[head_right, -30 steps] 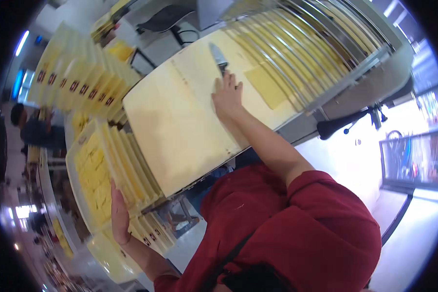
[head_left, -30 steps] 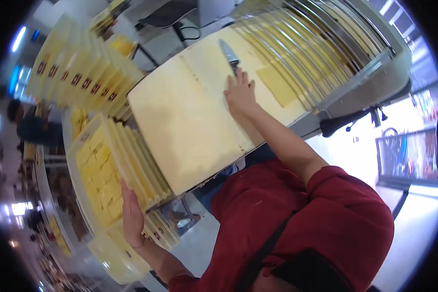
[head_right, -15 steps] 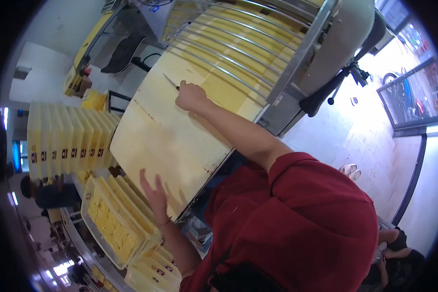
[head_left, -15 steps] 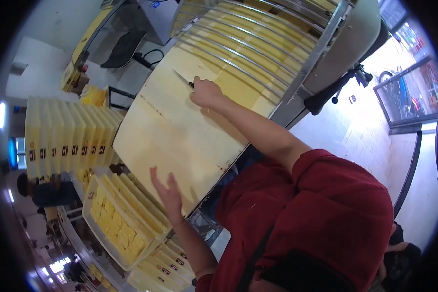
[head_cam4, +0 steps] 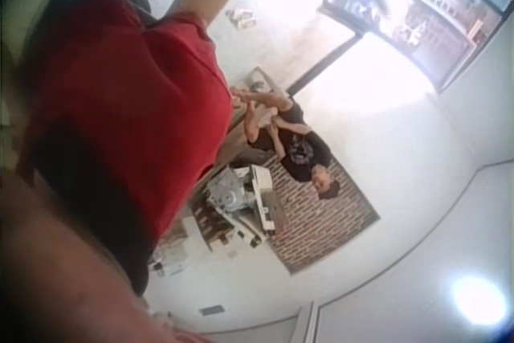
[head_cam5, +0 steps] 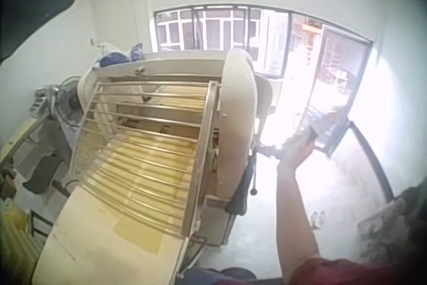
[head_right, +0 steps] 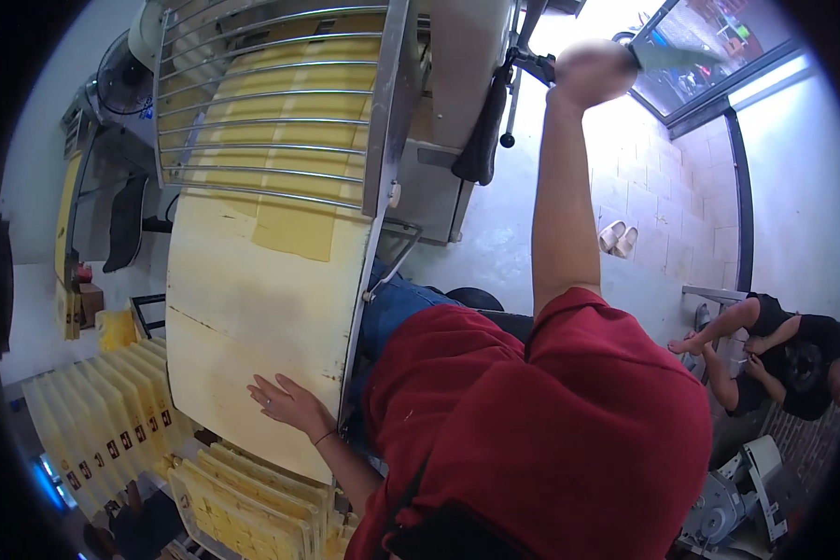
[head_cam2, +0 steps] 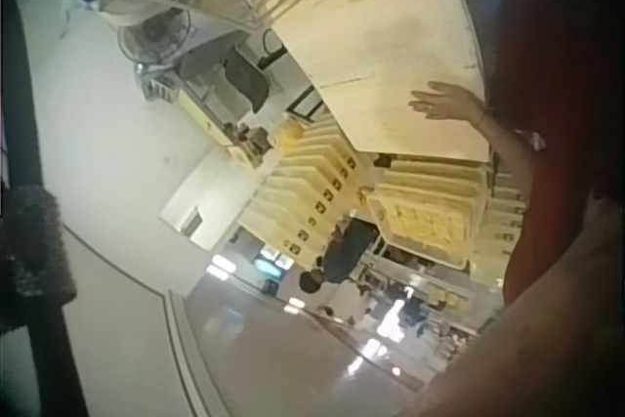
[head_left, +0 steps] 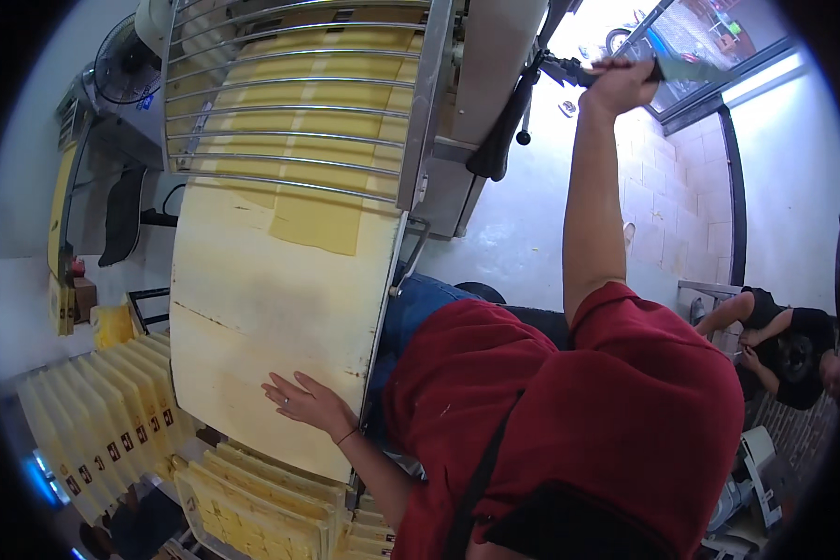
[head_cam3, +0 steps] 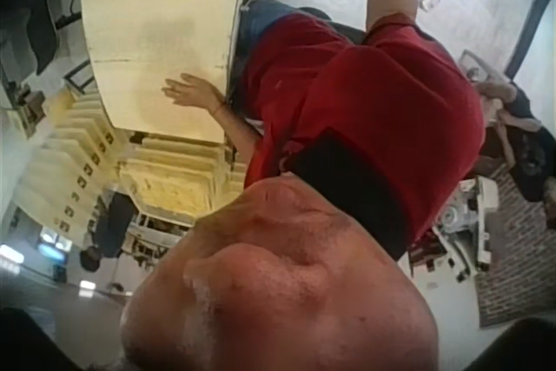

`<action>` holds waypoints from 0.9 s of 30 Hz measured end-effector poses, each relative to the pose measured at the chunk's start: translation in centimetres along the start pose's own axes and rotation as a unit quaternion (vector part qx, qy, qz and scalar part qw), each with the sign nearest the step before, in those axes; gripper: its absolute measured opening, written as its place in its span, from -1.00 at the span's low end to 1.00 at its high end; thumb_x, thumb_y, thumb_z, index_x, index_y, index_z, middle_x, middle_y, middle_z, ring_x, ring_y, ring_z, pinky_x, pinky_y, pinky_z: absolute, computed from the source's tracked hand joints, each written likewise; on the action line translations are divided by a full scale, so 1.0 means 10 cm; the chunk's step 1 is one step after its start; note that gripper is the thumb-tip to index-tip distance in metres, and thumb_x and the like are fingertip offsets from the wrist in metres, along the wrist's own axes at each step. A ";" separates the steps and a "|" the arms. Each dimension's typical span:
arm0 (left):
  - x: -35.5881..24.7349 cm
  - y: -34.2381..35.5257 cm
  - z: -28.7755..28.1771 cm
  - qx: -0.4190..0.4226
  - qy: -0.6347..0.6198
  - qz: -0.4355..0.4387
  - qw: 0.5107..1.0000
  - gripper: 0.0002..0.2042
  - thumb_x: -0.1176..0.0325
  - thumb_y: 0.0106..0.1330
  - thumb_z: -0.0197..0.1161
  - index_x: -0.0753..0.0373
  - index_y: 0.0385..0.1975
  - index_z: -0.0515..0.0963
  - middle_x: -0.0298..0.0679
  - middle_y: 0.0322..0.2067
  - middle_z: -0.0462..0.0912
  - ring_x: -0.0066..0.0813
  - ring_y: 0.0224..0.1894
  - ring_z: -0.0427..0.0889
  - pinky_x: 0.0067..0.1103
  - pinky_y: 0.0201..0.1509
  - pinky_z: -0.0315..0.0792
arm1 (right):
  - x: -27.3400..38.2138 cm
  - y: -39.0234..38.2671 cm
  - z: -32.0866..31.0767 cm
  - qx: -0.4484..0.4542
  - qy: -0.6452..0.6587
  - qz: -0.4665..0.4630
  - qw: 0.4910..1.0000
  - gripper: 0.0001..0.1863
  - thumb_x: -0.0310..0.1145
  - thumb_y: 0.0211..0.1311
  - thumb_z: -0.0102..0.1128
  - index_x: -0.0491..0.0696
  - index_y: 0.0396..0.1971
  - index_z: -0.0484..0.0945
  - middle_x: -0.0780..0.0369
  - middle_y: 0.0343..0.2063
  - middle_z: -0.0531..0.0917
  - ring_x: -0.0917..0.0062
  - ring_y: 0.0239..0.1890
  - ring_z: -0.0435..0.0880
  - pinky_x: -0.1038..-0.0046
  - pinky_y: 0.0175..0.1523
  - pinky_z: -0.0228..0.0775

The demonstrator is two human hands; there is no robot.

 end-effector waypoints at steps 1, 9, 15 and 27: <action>0.01 0.00 0.01 -0.002 0.001 -0.002 1.000 -0.45 0.08 0.52 -0.14 0.29 0.38 0.18 0.15 0.40 0.08 0.03 0.47 0.02 -0.11 0.50 -0.19 | -0.29 0.15 -0.38 -0.078 -0.054 0.024 0.995 -0.77 -0.26 0.41 -0.05 -0.09 -0.36 0.25 0.27 -0.72 0.37 0.53 -0.76 0.42 0.43 -0.62 0.38; 0.03 -0.02 0.05 -0.010 0.000 0.013 1.000 -0.45 0.08 0.52 -0.12 0.31 0.38 0.18 0.16 0.39 0.10 0.04 0.46 0.04 -0.13 0.49 -0.14 | -2.65 -0.34 -2.46 -0.096 -0.395 0.343 0.847 -0.67 -0.26 0.15 0.37 -0.24 -0.33 0.54 0.06 -0.44 0.67 0.38 -0.53 0.66 0.35 -0.47 0.50; 0.02 0.02 0.09 -0.024 0.011 0.020 0.999 -0.45 0.09 0.51 -0.10 0.33 0.36 0.19 0.16 0.39 0.10 0.05 0.45 0.06 -0.14 0.48 -0.11 | -2.91 -0.52 -2.62 -0.009 -0.395 0.338 0.854 -0.50 -0.10 -0.01 0.55 -0.22 -0.37 0.53 0.12 -0.48 0.68 0.37 -0.49 0.70 0.38 -0.44 0.53; 0.01 -0.03 -0.01 -0.042 -0.013 -0.017 0.999 -0.47 0.13 0.48 -0.05 0.31 0.34 0.23 0.12 0.40 0.10 0.01 0.45 0.05 -0.14 0.50 -0.16 | -2.71 -0.44 -2.39 0.153 -0.567 0.293 0.754 -0.49 -0.12 -0.04 0.58 -0.23 -0.36 0.52 0.16 -0.50 0.66 0.45 -0.54 0.67 0.45 -0.49 0.56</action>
Point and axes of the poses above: each hand's wrist, its own y-axis towards the middle knuckle, its own z-axis out of the palm, x = y × z, the point moved 5 cm from there along y, towards the middle knuckle
